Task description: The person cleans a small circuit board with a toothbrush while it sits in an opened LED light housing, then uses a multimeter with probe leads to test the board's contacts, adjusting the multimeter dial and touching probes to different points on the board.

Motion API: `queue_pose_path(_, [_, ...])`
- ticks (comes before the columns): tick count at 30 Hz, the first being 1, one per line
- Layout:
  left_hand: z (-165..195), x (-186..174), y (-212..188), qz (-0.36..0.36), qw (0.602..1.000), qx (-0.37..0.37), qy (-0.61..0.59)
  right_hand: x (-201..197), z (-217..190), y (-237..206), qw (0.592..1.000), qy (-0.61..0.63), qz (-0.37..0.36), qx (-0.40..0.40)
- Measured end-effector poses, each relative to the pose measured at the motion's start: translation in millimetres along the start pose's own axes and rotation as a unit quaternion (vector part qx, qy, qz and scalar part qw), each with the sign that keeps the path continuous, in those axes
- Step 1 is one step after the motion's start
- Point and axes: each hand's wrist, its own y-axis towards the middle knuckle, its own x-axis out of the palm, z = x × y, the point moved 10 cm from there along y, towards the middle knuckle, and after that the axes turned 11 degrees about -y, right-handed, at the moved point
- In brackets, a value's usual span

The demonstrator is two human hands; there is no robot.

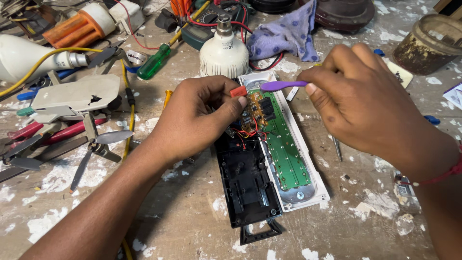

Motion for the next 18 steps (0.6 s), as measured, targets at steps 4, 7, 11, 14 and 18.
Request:
queue_pose_path(4, [-3,-4,1,0.008,1.000,-0.008,0.012,-6,15,2,0.999,-0.037,0.006,0.031])
queue_pose_path(7, [-2,-4,2,-0.002,1.000,-0.004,0.011,10,43,0,0.989,0.016,-0.057,0.133])
queue_pose_path(11, [2,-7,1,-0.010,0.999,-0.006,0.033,43,71,-11,0.954,0.128,-0.091,0.254])
queue_pose_path(14, [0,-9,0,-0.019,0.998,-0.037,0.049,72,79,-13,0.929,0.217,-0.100,0.282])
queue_pose_path(18, [0,-9,-2,-0.054,0.994,-0.057,0.076,104,81,-15,0.893,0.301,-0.103,0.317])
